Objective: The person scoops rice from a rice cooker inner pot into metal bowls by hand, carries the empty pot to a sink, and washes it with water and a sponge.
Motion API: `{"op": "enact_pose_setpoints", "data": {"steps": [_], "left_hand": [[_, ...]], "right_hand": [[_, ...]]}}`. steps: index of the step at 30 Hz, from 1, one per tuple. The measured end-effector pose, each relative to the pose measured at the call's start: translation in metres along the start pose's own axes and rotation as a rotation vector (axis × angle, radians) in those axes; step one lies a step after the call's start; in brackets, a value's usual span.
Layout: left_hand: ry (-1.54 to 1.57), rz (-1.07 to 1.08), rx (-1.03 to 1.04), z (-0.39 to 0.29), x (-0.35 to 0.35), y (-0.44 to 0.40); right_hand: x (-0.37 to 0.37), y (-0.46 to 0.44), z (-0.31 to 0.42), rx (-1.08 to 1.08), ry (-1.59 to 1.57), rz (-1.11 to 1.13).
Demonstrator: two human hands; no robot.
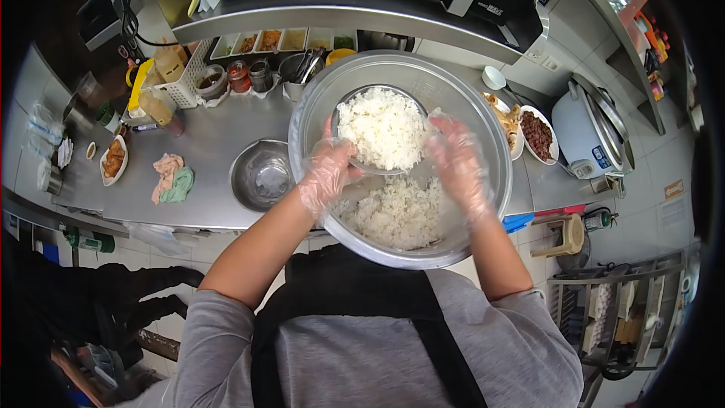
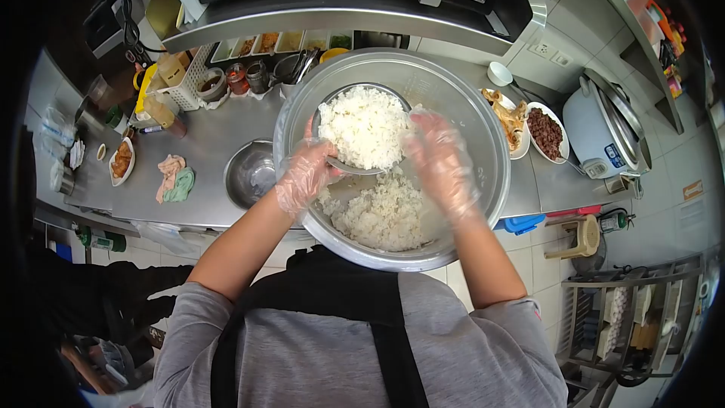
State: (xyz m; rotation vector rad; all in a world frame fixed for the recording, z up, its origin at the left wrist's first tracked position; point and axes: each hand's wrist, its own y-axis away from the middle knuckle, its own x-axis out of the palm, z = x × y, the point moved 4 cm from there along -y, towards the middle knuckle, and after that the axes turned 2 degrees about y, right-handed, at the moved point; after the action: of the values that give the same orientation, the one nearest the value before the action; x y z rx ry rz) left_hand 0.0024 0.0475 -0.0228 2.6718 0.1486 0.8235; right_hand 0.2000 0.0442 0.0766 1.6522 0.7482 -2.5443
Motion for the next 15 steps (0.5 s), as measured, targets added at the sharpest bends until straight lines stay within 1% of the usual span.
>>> {"op": "enact_pose_setpoints", "data": {"steps": [1,3,4,6,7,9,10,12,13,15], "left_hand": [[-0.006,0.006,0.006,-0.002,0.001,-0.002],[-0.168,0.053,-0.016,0.0,0.001,0.0],[-0.176,0.059,-0.023,0.0,0.002,0.003],[-0.334,0.148,0.001,-0.004,0.008,0.008],[-0.341,0.154,0.0,-0.004,0.009,0.009],[-0.379,0.112,0.053,-0.005,0.011,0.009],[-0.371,0.118,0.056,-0.004,0.012,0.008],[-0.362,0.218,0.114,0.0,0.014,0.008],[-0.351,0.212,0.106,0.002,0.015,0.011],[-0.366,0.123,0.029,-0.003,0.011,0.012]], "right_hand": [[0.012,0.0,0.006,0.001,-0.001,-0.011],[0.047,0.005,0.019,-0.143,0.327,-0.059],[0.053,0.004,0.019,-0.131,0.327,-0.06],[0.065,-0.005,0.018,-0.19,0.094,0.098],[0.066,-0.007,0.014,-0.183,0.094,0.092],[0.061,-0.014,0.007,-0.196,-0.261,0.055],[0.054,-0.024,0.01,-0.198,-0.251,0.056],[0.045,-0.038,0.027,-0.373,-0.022,0.055],[0.049,-0.042,0.027,-0.374,-0.02,0.07],[0.072,-0.045,0.034,-0.552,0.127,0.465]]}}
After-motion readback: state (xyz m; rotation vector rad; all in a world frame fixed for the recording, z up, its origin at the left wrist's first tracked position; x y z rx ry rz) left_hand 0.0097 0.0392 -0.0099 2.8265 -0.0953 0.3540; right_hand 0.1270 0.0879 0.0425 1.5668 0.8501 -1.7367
